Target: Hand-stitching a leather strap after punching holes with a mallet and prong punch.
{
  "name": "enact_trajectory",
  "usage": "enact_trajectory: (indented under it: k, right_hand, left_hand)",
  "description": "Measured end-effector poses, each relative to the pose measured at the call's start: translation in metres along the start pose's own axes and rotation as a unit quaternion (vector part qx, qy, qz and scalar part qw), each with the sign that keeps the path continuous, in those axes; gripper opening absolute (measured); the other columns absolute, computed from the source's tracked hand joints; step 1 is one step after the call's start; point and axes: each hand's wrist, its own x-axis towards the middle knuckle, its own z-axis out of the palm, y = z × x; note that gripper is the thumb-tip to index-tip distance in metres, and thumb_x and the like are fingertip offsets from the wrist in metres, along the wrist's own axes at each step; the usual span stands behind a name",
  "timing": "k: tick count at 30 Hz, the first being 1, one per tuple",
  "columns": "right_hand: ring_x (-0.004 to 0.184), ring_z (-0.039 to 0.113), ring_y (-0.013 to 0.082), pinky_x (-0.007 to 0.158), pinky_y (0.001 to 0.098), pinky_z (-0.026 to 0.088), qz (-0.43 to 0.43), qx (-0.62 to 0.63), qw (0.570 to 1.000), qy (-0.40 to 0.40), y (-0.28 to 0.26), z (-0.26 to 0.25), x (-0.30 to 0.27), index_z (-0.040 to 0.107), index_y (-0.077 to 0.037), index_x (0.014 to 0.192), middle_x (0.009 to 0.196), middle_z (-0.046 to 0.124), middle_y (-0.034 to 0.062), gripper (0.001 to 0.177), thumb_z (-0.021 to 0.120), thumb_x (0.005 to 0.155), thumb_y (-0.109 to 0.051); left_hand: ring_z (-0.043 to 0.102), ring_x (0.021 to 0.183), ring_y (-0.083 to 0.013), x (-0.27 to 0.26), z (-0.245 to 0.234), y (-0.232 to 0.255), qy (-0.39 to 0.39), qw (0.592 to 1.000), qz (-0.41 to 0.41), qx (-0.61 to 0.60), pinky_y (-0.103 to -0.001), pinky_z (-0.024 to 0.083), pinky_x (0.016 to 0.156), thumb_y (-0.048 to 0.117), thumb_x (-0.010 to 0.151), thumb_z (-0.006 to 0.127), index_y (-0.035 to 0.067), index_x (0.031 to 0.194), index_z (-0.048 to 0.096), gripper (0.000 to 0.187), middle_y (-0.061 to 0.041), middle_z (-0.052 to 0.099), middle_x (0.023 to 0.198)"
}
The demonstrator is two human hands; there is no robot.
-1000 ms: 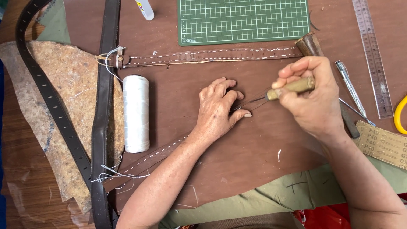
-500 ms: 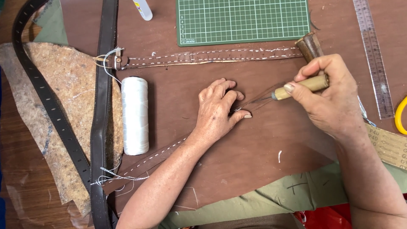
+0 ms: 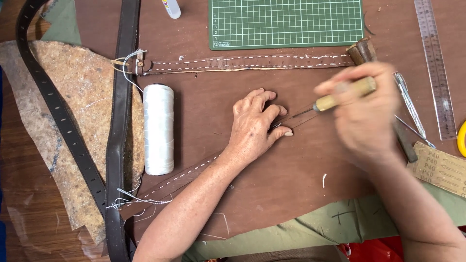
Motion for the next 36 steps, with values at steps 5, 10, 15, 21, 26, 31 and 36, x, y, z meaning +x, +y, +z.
enact_trajectory:
  k: [5, 10, 15, 21, 26, 31, 36]
  right_hand:
    - [0.079, 0.073, 0.0183, 0.072, 0.0299, 0.060, 0.041, -0.135, 0.986, -0.085, 0.038, 0.001, -0.015, 0.058, -0.005, 0.104, 0.091, 0.071, 0.0124, 0.016, 0.072, 0.101, -0.013]
    - [0.064, 0.069, 0.0144, 0.064, 0.0270, 0.058, 0.020, -0.165, 0.981, -0.104, 0.032, -0.004, -0.001, 0.062, 0.003, 0.110, 0.073, 0.069, 0.0125, 0.028, 0.083, 0.094, -0.007]
    - [0.063, 0.062, 0.0106, 0.081, 0.0342, 0.073, 0.108, 0.006, 0.994, -0.027, 0.019, -0.027, 0.022, 0.057, -0.002, 0.107, 0.081, 0.060, 0.0053, 0.010, 0.064, 0.110, -0.009]
    - [0.083, 0.077, 0.0195, 0.087, 0.0252, 0.063, 0.104, -0.126, 0.984, -0.071, 0.013, -0.015, -0.007, 0.051, -0.005, 0.118, 0.083, 0.070, 0.0130, 0.028, 0.070, 0.099, 0.002]
    - [0.083, 0.077, 0.0188, 0.086, 0.0247, 0.061, 0.111, -0.161, 0.977, -0.081, 0.011, -0.014, -0.008, 0.051, -0.006, 0.114, 0.081, 0.072, 0.0132, 0.025, 0.071, 0.099, -0.002]
    - [0.082, 0.078, 0.0181, 0.083, 0.0236, 0.061, 0.122, -0.183, 0.972, -0.085, 0.010, -0.010, -0.011, 0.053, -0.006, 0.111, 0.080, 0.073, 0.0107, 0.024, 0.072, 0.098, -0.004]
    - [0.082, 0.078, 0.0167, 0.080, 0.0225, 0.062, 0.116, -0.188, 0.972, -0.076, 0.011, -0.007, -0.013, 0.053, -0.006, 0.110, 0.080, 0.071, 0.0089, 0.022, 0.071, 0.099, -0.002]
  left_hand:
    - [0.043, 0.140, -0.0358, 0.003, -0.006, 0.005, -0.041, 0.999, -0.034, -0.001, -0.054, 0.033, 0.107, 0.047, 0.083, 0.080, 0.020, 0.107, 0.070, 0.038, -0.008, 0.053, 0.135]
    - [0.039, 0.143, -0.0332, 0.002, -0.005, 0.004, -0.068, 0.996, -0.063, -0.005, -0.051, 0.027, 0.112, 0.044, 0.081, 0.083, 0.022, 0.109, 0.069, 0.039, -0.008, 0.052, 0.136]
    - [0.046, 0.136, -0.0384, -0.001, 0.000, 0.001, 0.005, 1.000, 0.001, 0.004, -0.058, 0.039, 0.103, 0.054, 0.086, 0.074, 0.019, 0.104, 0.071, 0.039, -0.007, 0.054, 0.134]
    - [0.046, 0.138, -0.0393, 0.001, -0.005, 0.003, -0.010, 1.000, -0.009, 0.001, -0.058, 0.038, 0.104, 0.051, 0.084, 0.078, 0.017, 0.105, 0.071, 0.040, -0.007, 0.055, 0.135]
    - [0.046, 0.138, -0.0392, 0.001, -0.004, 0.003, -0.011, 1.000, -0.011, -0.001, -0.057, 0.038, 0.104, 0.050, 0.083, 0.080, 0.017, 0.104, 0.071, 0.040, -0.007, 0.054, 0.134]
    - [0.046, 0.138, -0.0396, 0.001, -0.003, 0.002, -0.010, 1.000, -0.010, 0.000, -0.058, 0.039, 0.103, 0.049, 0.083, 0.081, 0.016, 0.104, 0.071, 0.041, -0.008, 0.054, 0.135]
    - [0.045, 0.138, -0.0400, 0.001, -0.003, 0.002, -0.016, 1.000, -0.013, -0.001, -0.058, 0.038, 0.104, 0.047, 0.082, 0.083, 0.016, 0.105, 0.071, 0.041, -0.008, 0.054, 0.136]
